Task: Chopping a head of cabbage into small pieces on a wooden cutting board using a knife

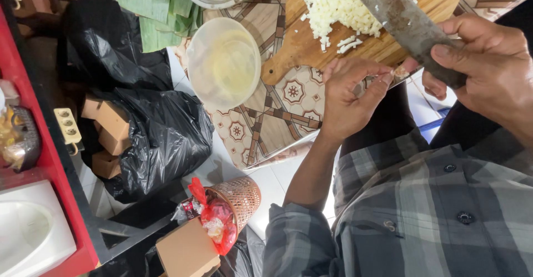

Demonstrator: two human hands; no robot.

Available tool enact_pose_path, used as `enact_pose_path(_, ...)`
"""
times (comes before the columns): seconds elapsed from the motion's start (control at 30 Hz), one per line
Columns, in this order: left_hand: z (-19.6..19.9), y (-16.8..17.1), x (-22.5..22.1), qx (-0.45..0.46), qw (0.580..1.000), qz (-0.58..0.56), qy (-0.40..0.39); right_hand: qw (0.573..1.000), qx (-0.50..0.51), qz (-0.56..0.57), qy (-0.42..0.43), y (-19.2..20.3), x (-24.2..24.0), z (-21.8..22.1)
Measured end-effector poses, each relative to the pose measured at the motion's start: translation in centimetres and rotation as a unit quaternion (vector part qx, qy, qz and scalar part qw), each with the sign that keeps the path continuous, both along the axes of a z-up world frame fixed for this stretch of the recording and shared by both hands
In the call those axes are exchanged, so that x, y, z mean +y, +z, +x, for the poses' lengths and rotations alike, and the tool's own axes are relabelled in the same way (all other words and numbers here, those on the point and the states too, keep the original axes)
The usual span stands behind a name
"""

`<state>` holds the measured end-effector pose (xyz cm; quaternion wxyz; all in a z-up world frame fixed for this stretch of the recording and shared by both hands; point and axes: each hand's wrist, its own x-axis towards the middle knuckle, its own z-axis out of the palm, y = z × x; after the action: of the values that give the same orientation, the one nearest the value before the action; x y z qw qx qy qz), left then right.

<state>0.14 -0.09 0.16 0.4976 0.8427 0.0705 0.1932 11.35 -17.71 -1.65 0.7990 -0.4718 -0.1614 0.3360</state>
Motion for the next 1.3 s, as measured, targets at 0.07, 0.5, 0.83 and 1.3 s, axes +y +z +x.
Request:
enact_pose_path(0.07,0.1,-0.1,-0.1,-0.005,1.0,-0.004,0.001,1.0,-0.008,-0.002,-0.004,-0.3,-0.3,0.1)
enact_pose_path(0.5,2.1,-2.2,1.5,-0.008,0.947,-0.321,-0.007,0.993,-0.118,-0.017,-0.013,-4.2,-4.0,5.4)
enact_pose_path(0.83,2.6,0.0,-1.4,0.012,0.93,-0.361,-0.07,0.987,-0.142,-0.065,-0.033,-0.3,-0.5,3.2)
enact_pose_path(1.3,3.8,-5.4,2.5,-0.105,0.986,0.061,0.11,0.967,-0.149,-0.184,-0.095,-4.3,-3.5,5.5)
